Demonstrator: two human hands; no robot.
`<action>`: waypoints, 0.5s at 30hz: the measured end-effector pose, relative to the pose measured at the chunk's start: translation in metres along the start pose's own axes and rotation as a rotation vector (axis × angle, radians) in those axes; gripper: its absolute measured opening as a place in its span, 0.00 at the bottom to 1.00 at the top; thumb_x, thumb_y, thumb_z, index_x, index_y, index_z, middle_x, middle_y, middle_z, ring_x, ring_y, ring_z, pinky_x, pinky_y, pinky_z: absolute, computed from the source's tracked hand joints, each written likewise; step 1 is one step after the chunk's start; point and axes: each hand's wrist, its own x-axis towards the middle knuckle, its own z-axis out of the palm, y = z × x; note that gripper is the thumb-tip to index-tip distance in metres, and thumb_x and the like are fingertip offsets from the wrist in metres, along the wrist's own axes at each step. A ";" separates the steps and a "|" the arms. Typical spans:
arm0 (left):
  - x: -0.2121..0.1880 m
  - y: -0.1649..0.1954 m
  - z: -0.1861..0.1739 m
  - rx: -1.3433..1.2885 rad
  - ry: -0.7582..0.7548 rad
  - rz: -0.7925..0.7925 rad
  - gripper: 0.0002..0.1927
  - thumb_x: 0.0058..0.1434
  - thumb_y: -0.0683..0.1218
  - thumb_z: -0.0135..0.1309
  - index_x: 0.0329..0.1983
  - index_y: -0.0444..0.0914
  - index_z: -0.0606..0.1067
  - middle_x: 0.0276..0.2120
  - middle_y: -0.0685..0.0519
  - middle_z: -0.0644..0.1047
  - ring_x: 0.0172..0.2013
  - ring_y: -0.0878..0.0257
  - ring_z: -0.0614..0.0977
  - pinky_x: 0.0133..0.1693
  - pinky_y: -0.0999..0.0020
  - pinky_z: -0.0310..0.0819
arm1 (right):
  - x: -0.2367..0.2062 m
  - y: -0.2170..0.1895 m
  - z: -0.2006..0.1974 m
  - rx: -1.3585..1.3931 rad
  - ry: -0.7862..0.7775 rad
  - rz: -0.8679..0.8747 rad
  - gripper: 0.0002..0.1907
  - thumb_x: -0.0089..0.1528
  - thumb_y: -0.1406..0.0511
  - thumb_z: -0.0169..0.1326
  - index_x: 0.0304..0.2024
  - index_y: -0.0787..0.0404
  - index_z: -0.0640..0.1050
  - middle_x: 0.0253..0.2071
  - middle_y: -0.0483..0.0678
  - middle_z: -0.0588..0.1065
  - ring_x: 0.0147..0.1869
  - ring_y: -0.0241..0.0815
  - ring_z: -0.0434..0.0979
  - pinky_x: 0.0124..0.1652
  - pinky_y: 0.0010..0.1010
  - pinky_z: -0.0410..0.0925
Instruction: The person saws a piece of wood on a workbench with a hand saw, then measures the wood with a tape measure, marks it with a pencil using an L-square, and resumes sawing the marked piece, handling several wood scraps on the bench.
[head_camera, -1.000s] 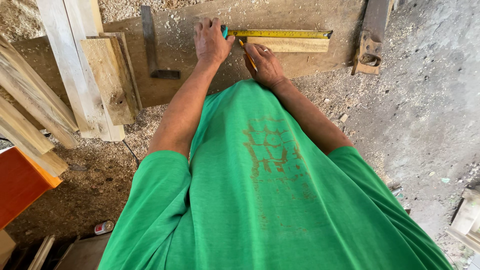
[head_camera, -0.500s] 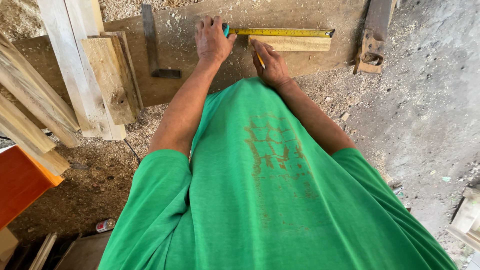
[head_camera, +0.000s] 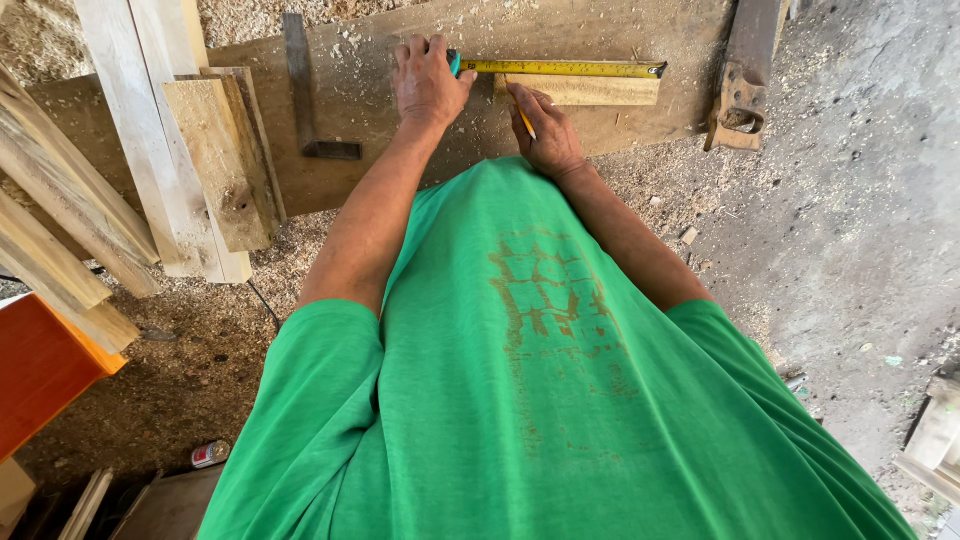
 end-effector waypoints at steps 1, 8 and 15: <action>0.000 0.001 0.001 -0.012 0.005 0.003 0.34 0.54 0.60 0.69 0.55 0.36 0.72 0.53 0.42 0.69 0.56 0.44 0.70 0.53 0.46 0.69 | 0.000 0.000 0.000 -0.001 0.000 0.001 0.20 0.70 0.71 0.54 0.65 0.62 0.71 0.56 0.60 0.77 0.59 0.60 0.79 0.57 0.42 0.73; -0.002 0.008 0.007 -0.038 0.024 0.002 0.31 0.54 0.59 0.69 0.52 0.36 0.74 0.53 0.44 0.70 0.56 0.44 0.71 0.51 0.46 0.71 | 0.000 0.000 0.001 -0.011 0.002 -0.010 0.20 0.70 0.72 0.54 0.65 0.62 0.71 0.57 0.60 0.77 0.59 0.61 0.78 0.58 0.43 0.72; -0.001 0.012 0.009 -0.032 0.002 -0.020 0.31 0.54 0.59 0.69 0.53 0.37 0.74 0.54 0.43 0.70 0.57 0.44 0.70 0.52 0.46 0.71 | 0.000 0.002 0.001 -0.009 -0.010 0.012 0.20 0.70 0.72 0.54 0.65 0.62 0.71 0.57 0.60 0.77 0.59 0.62 0.78 0.57 0.44 0.72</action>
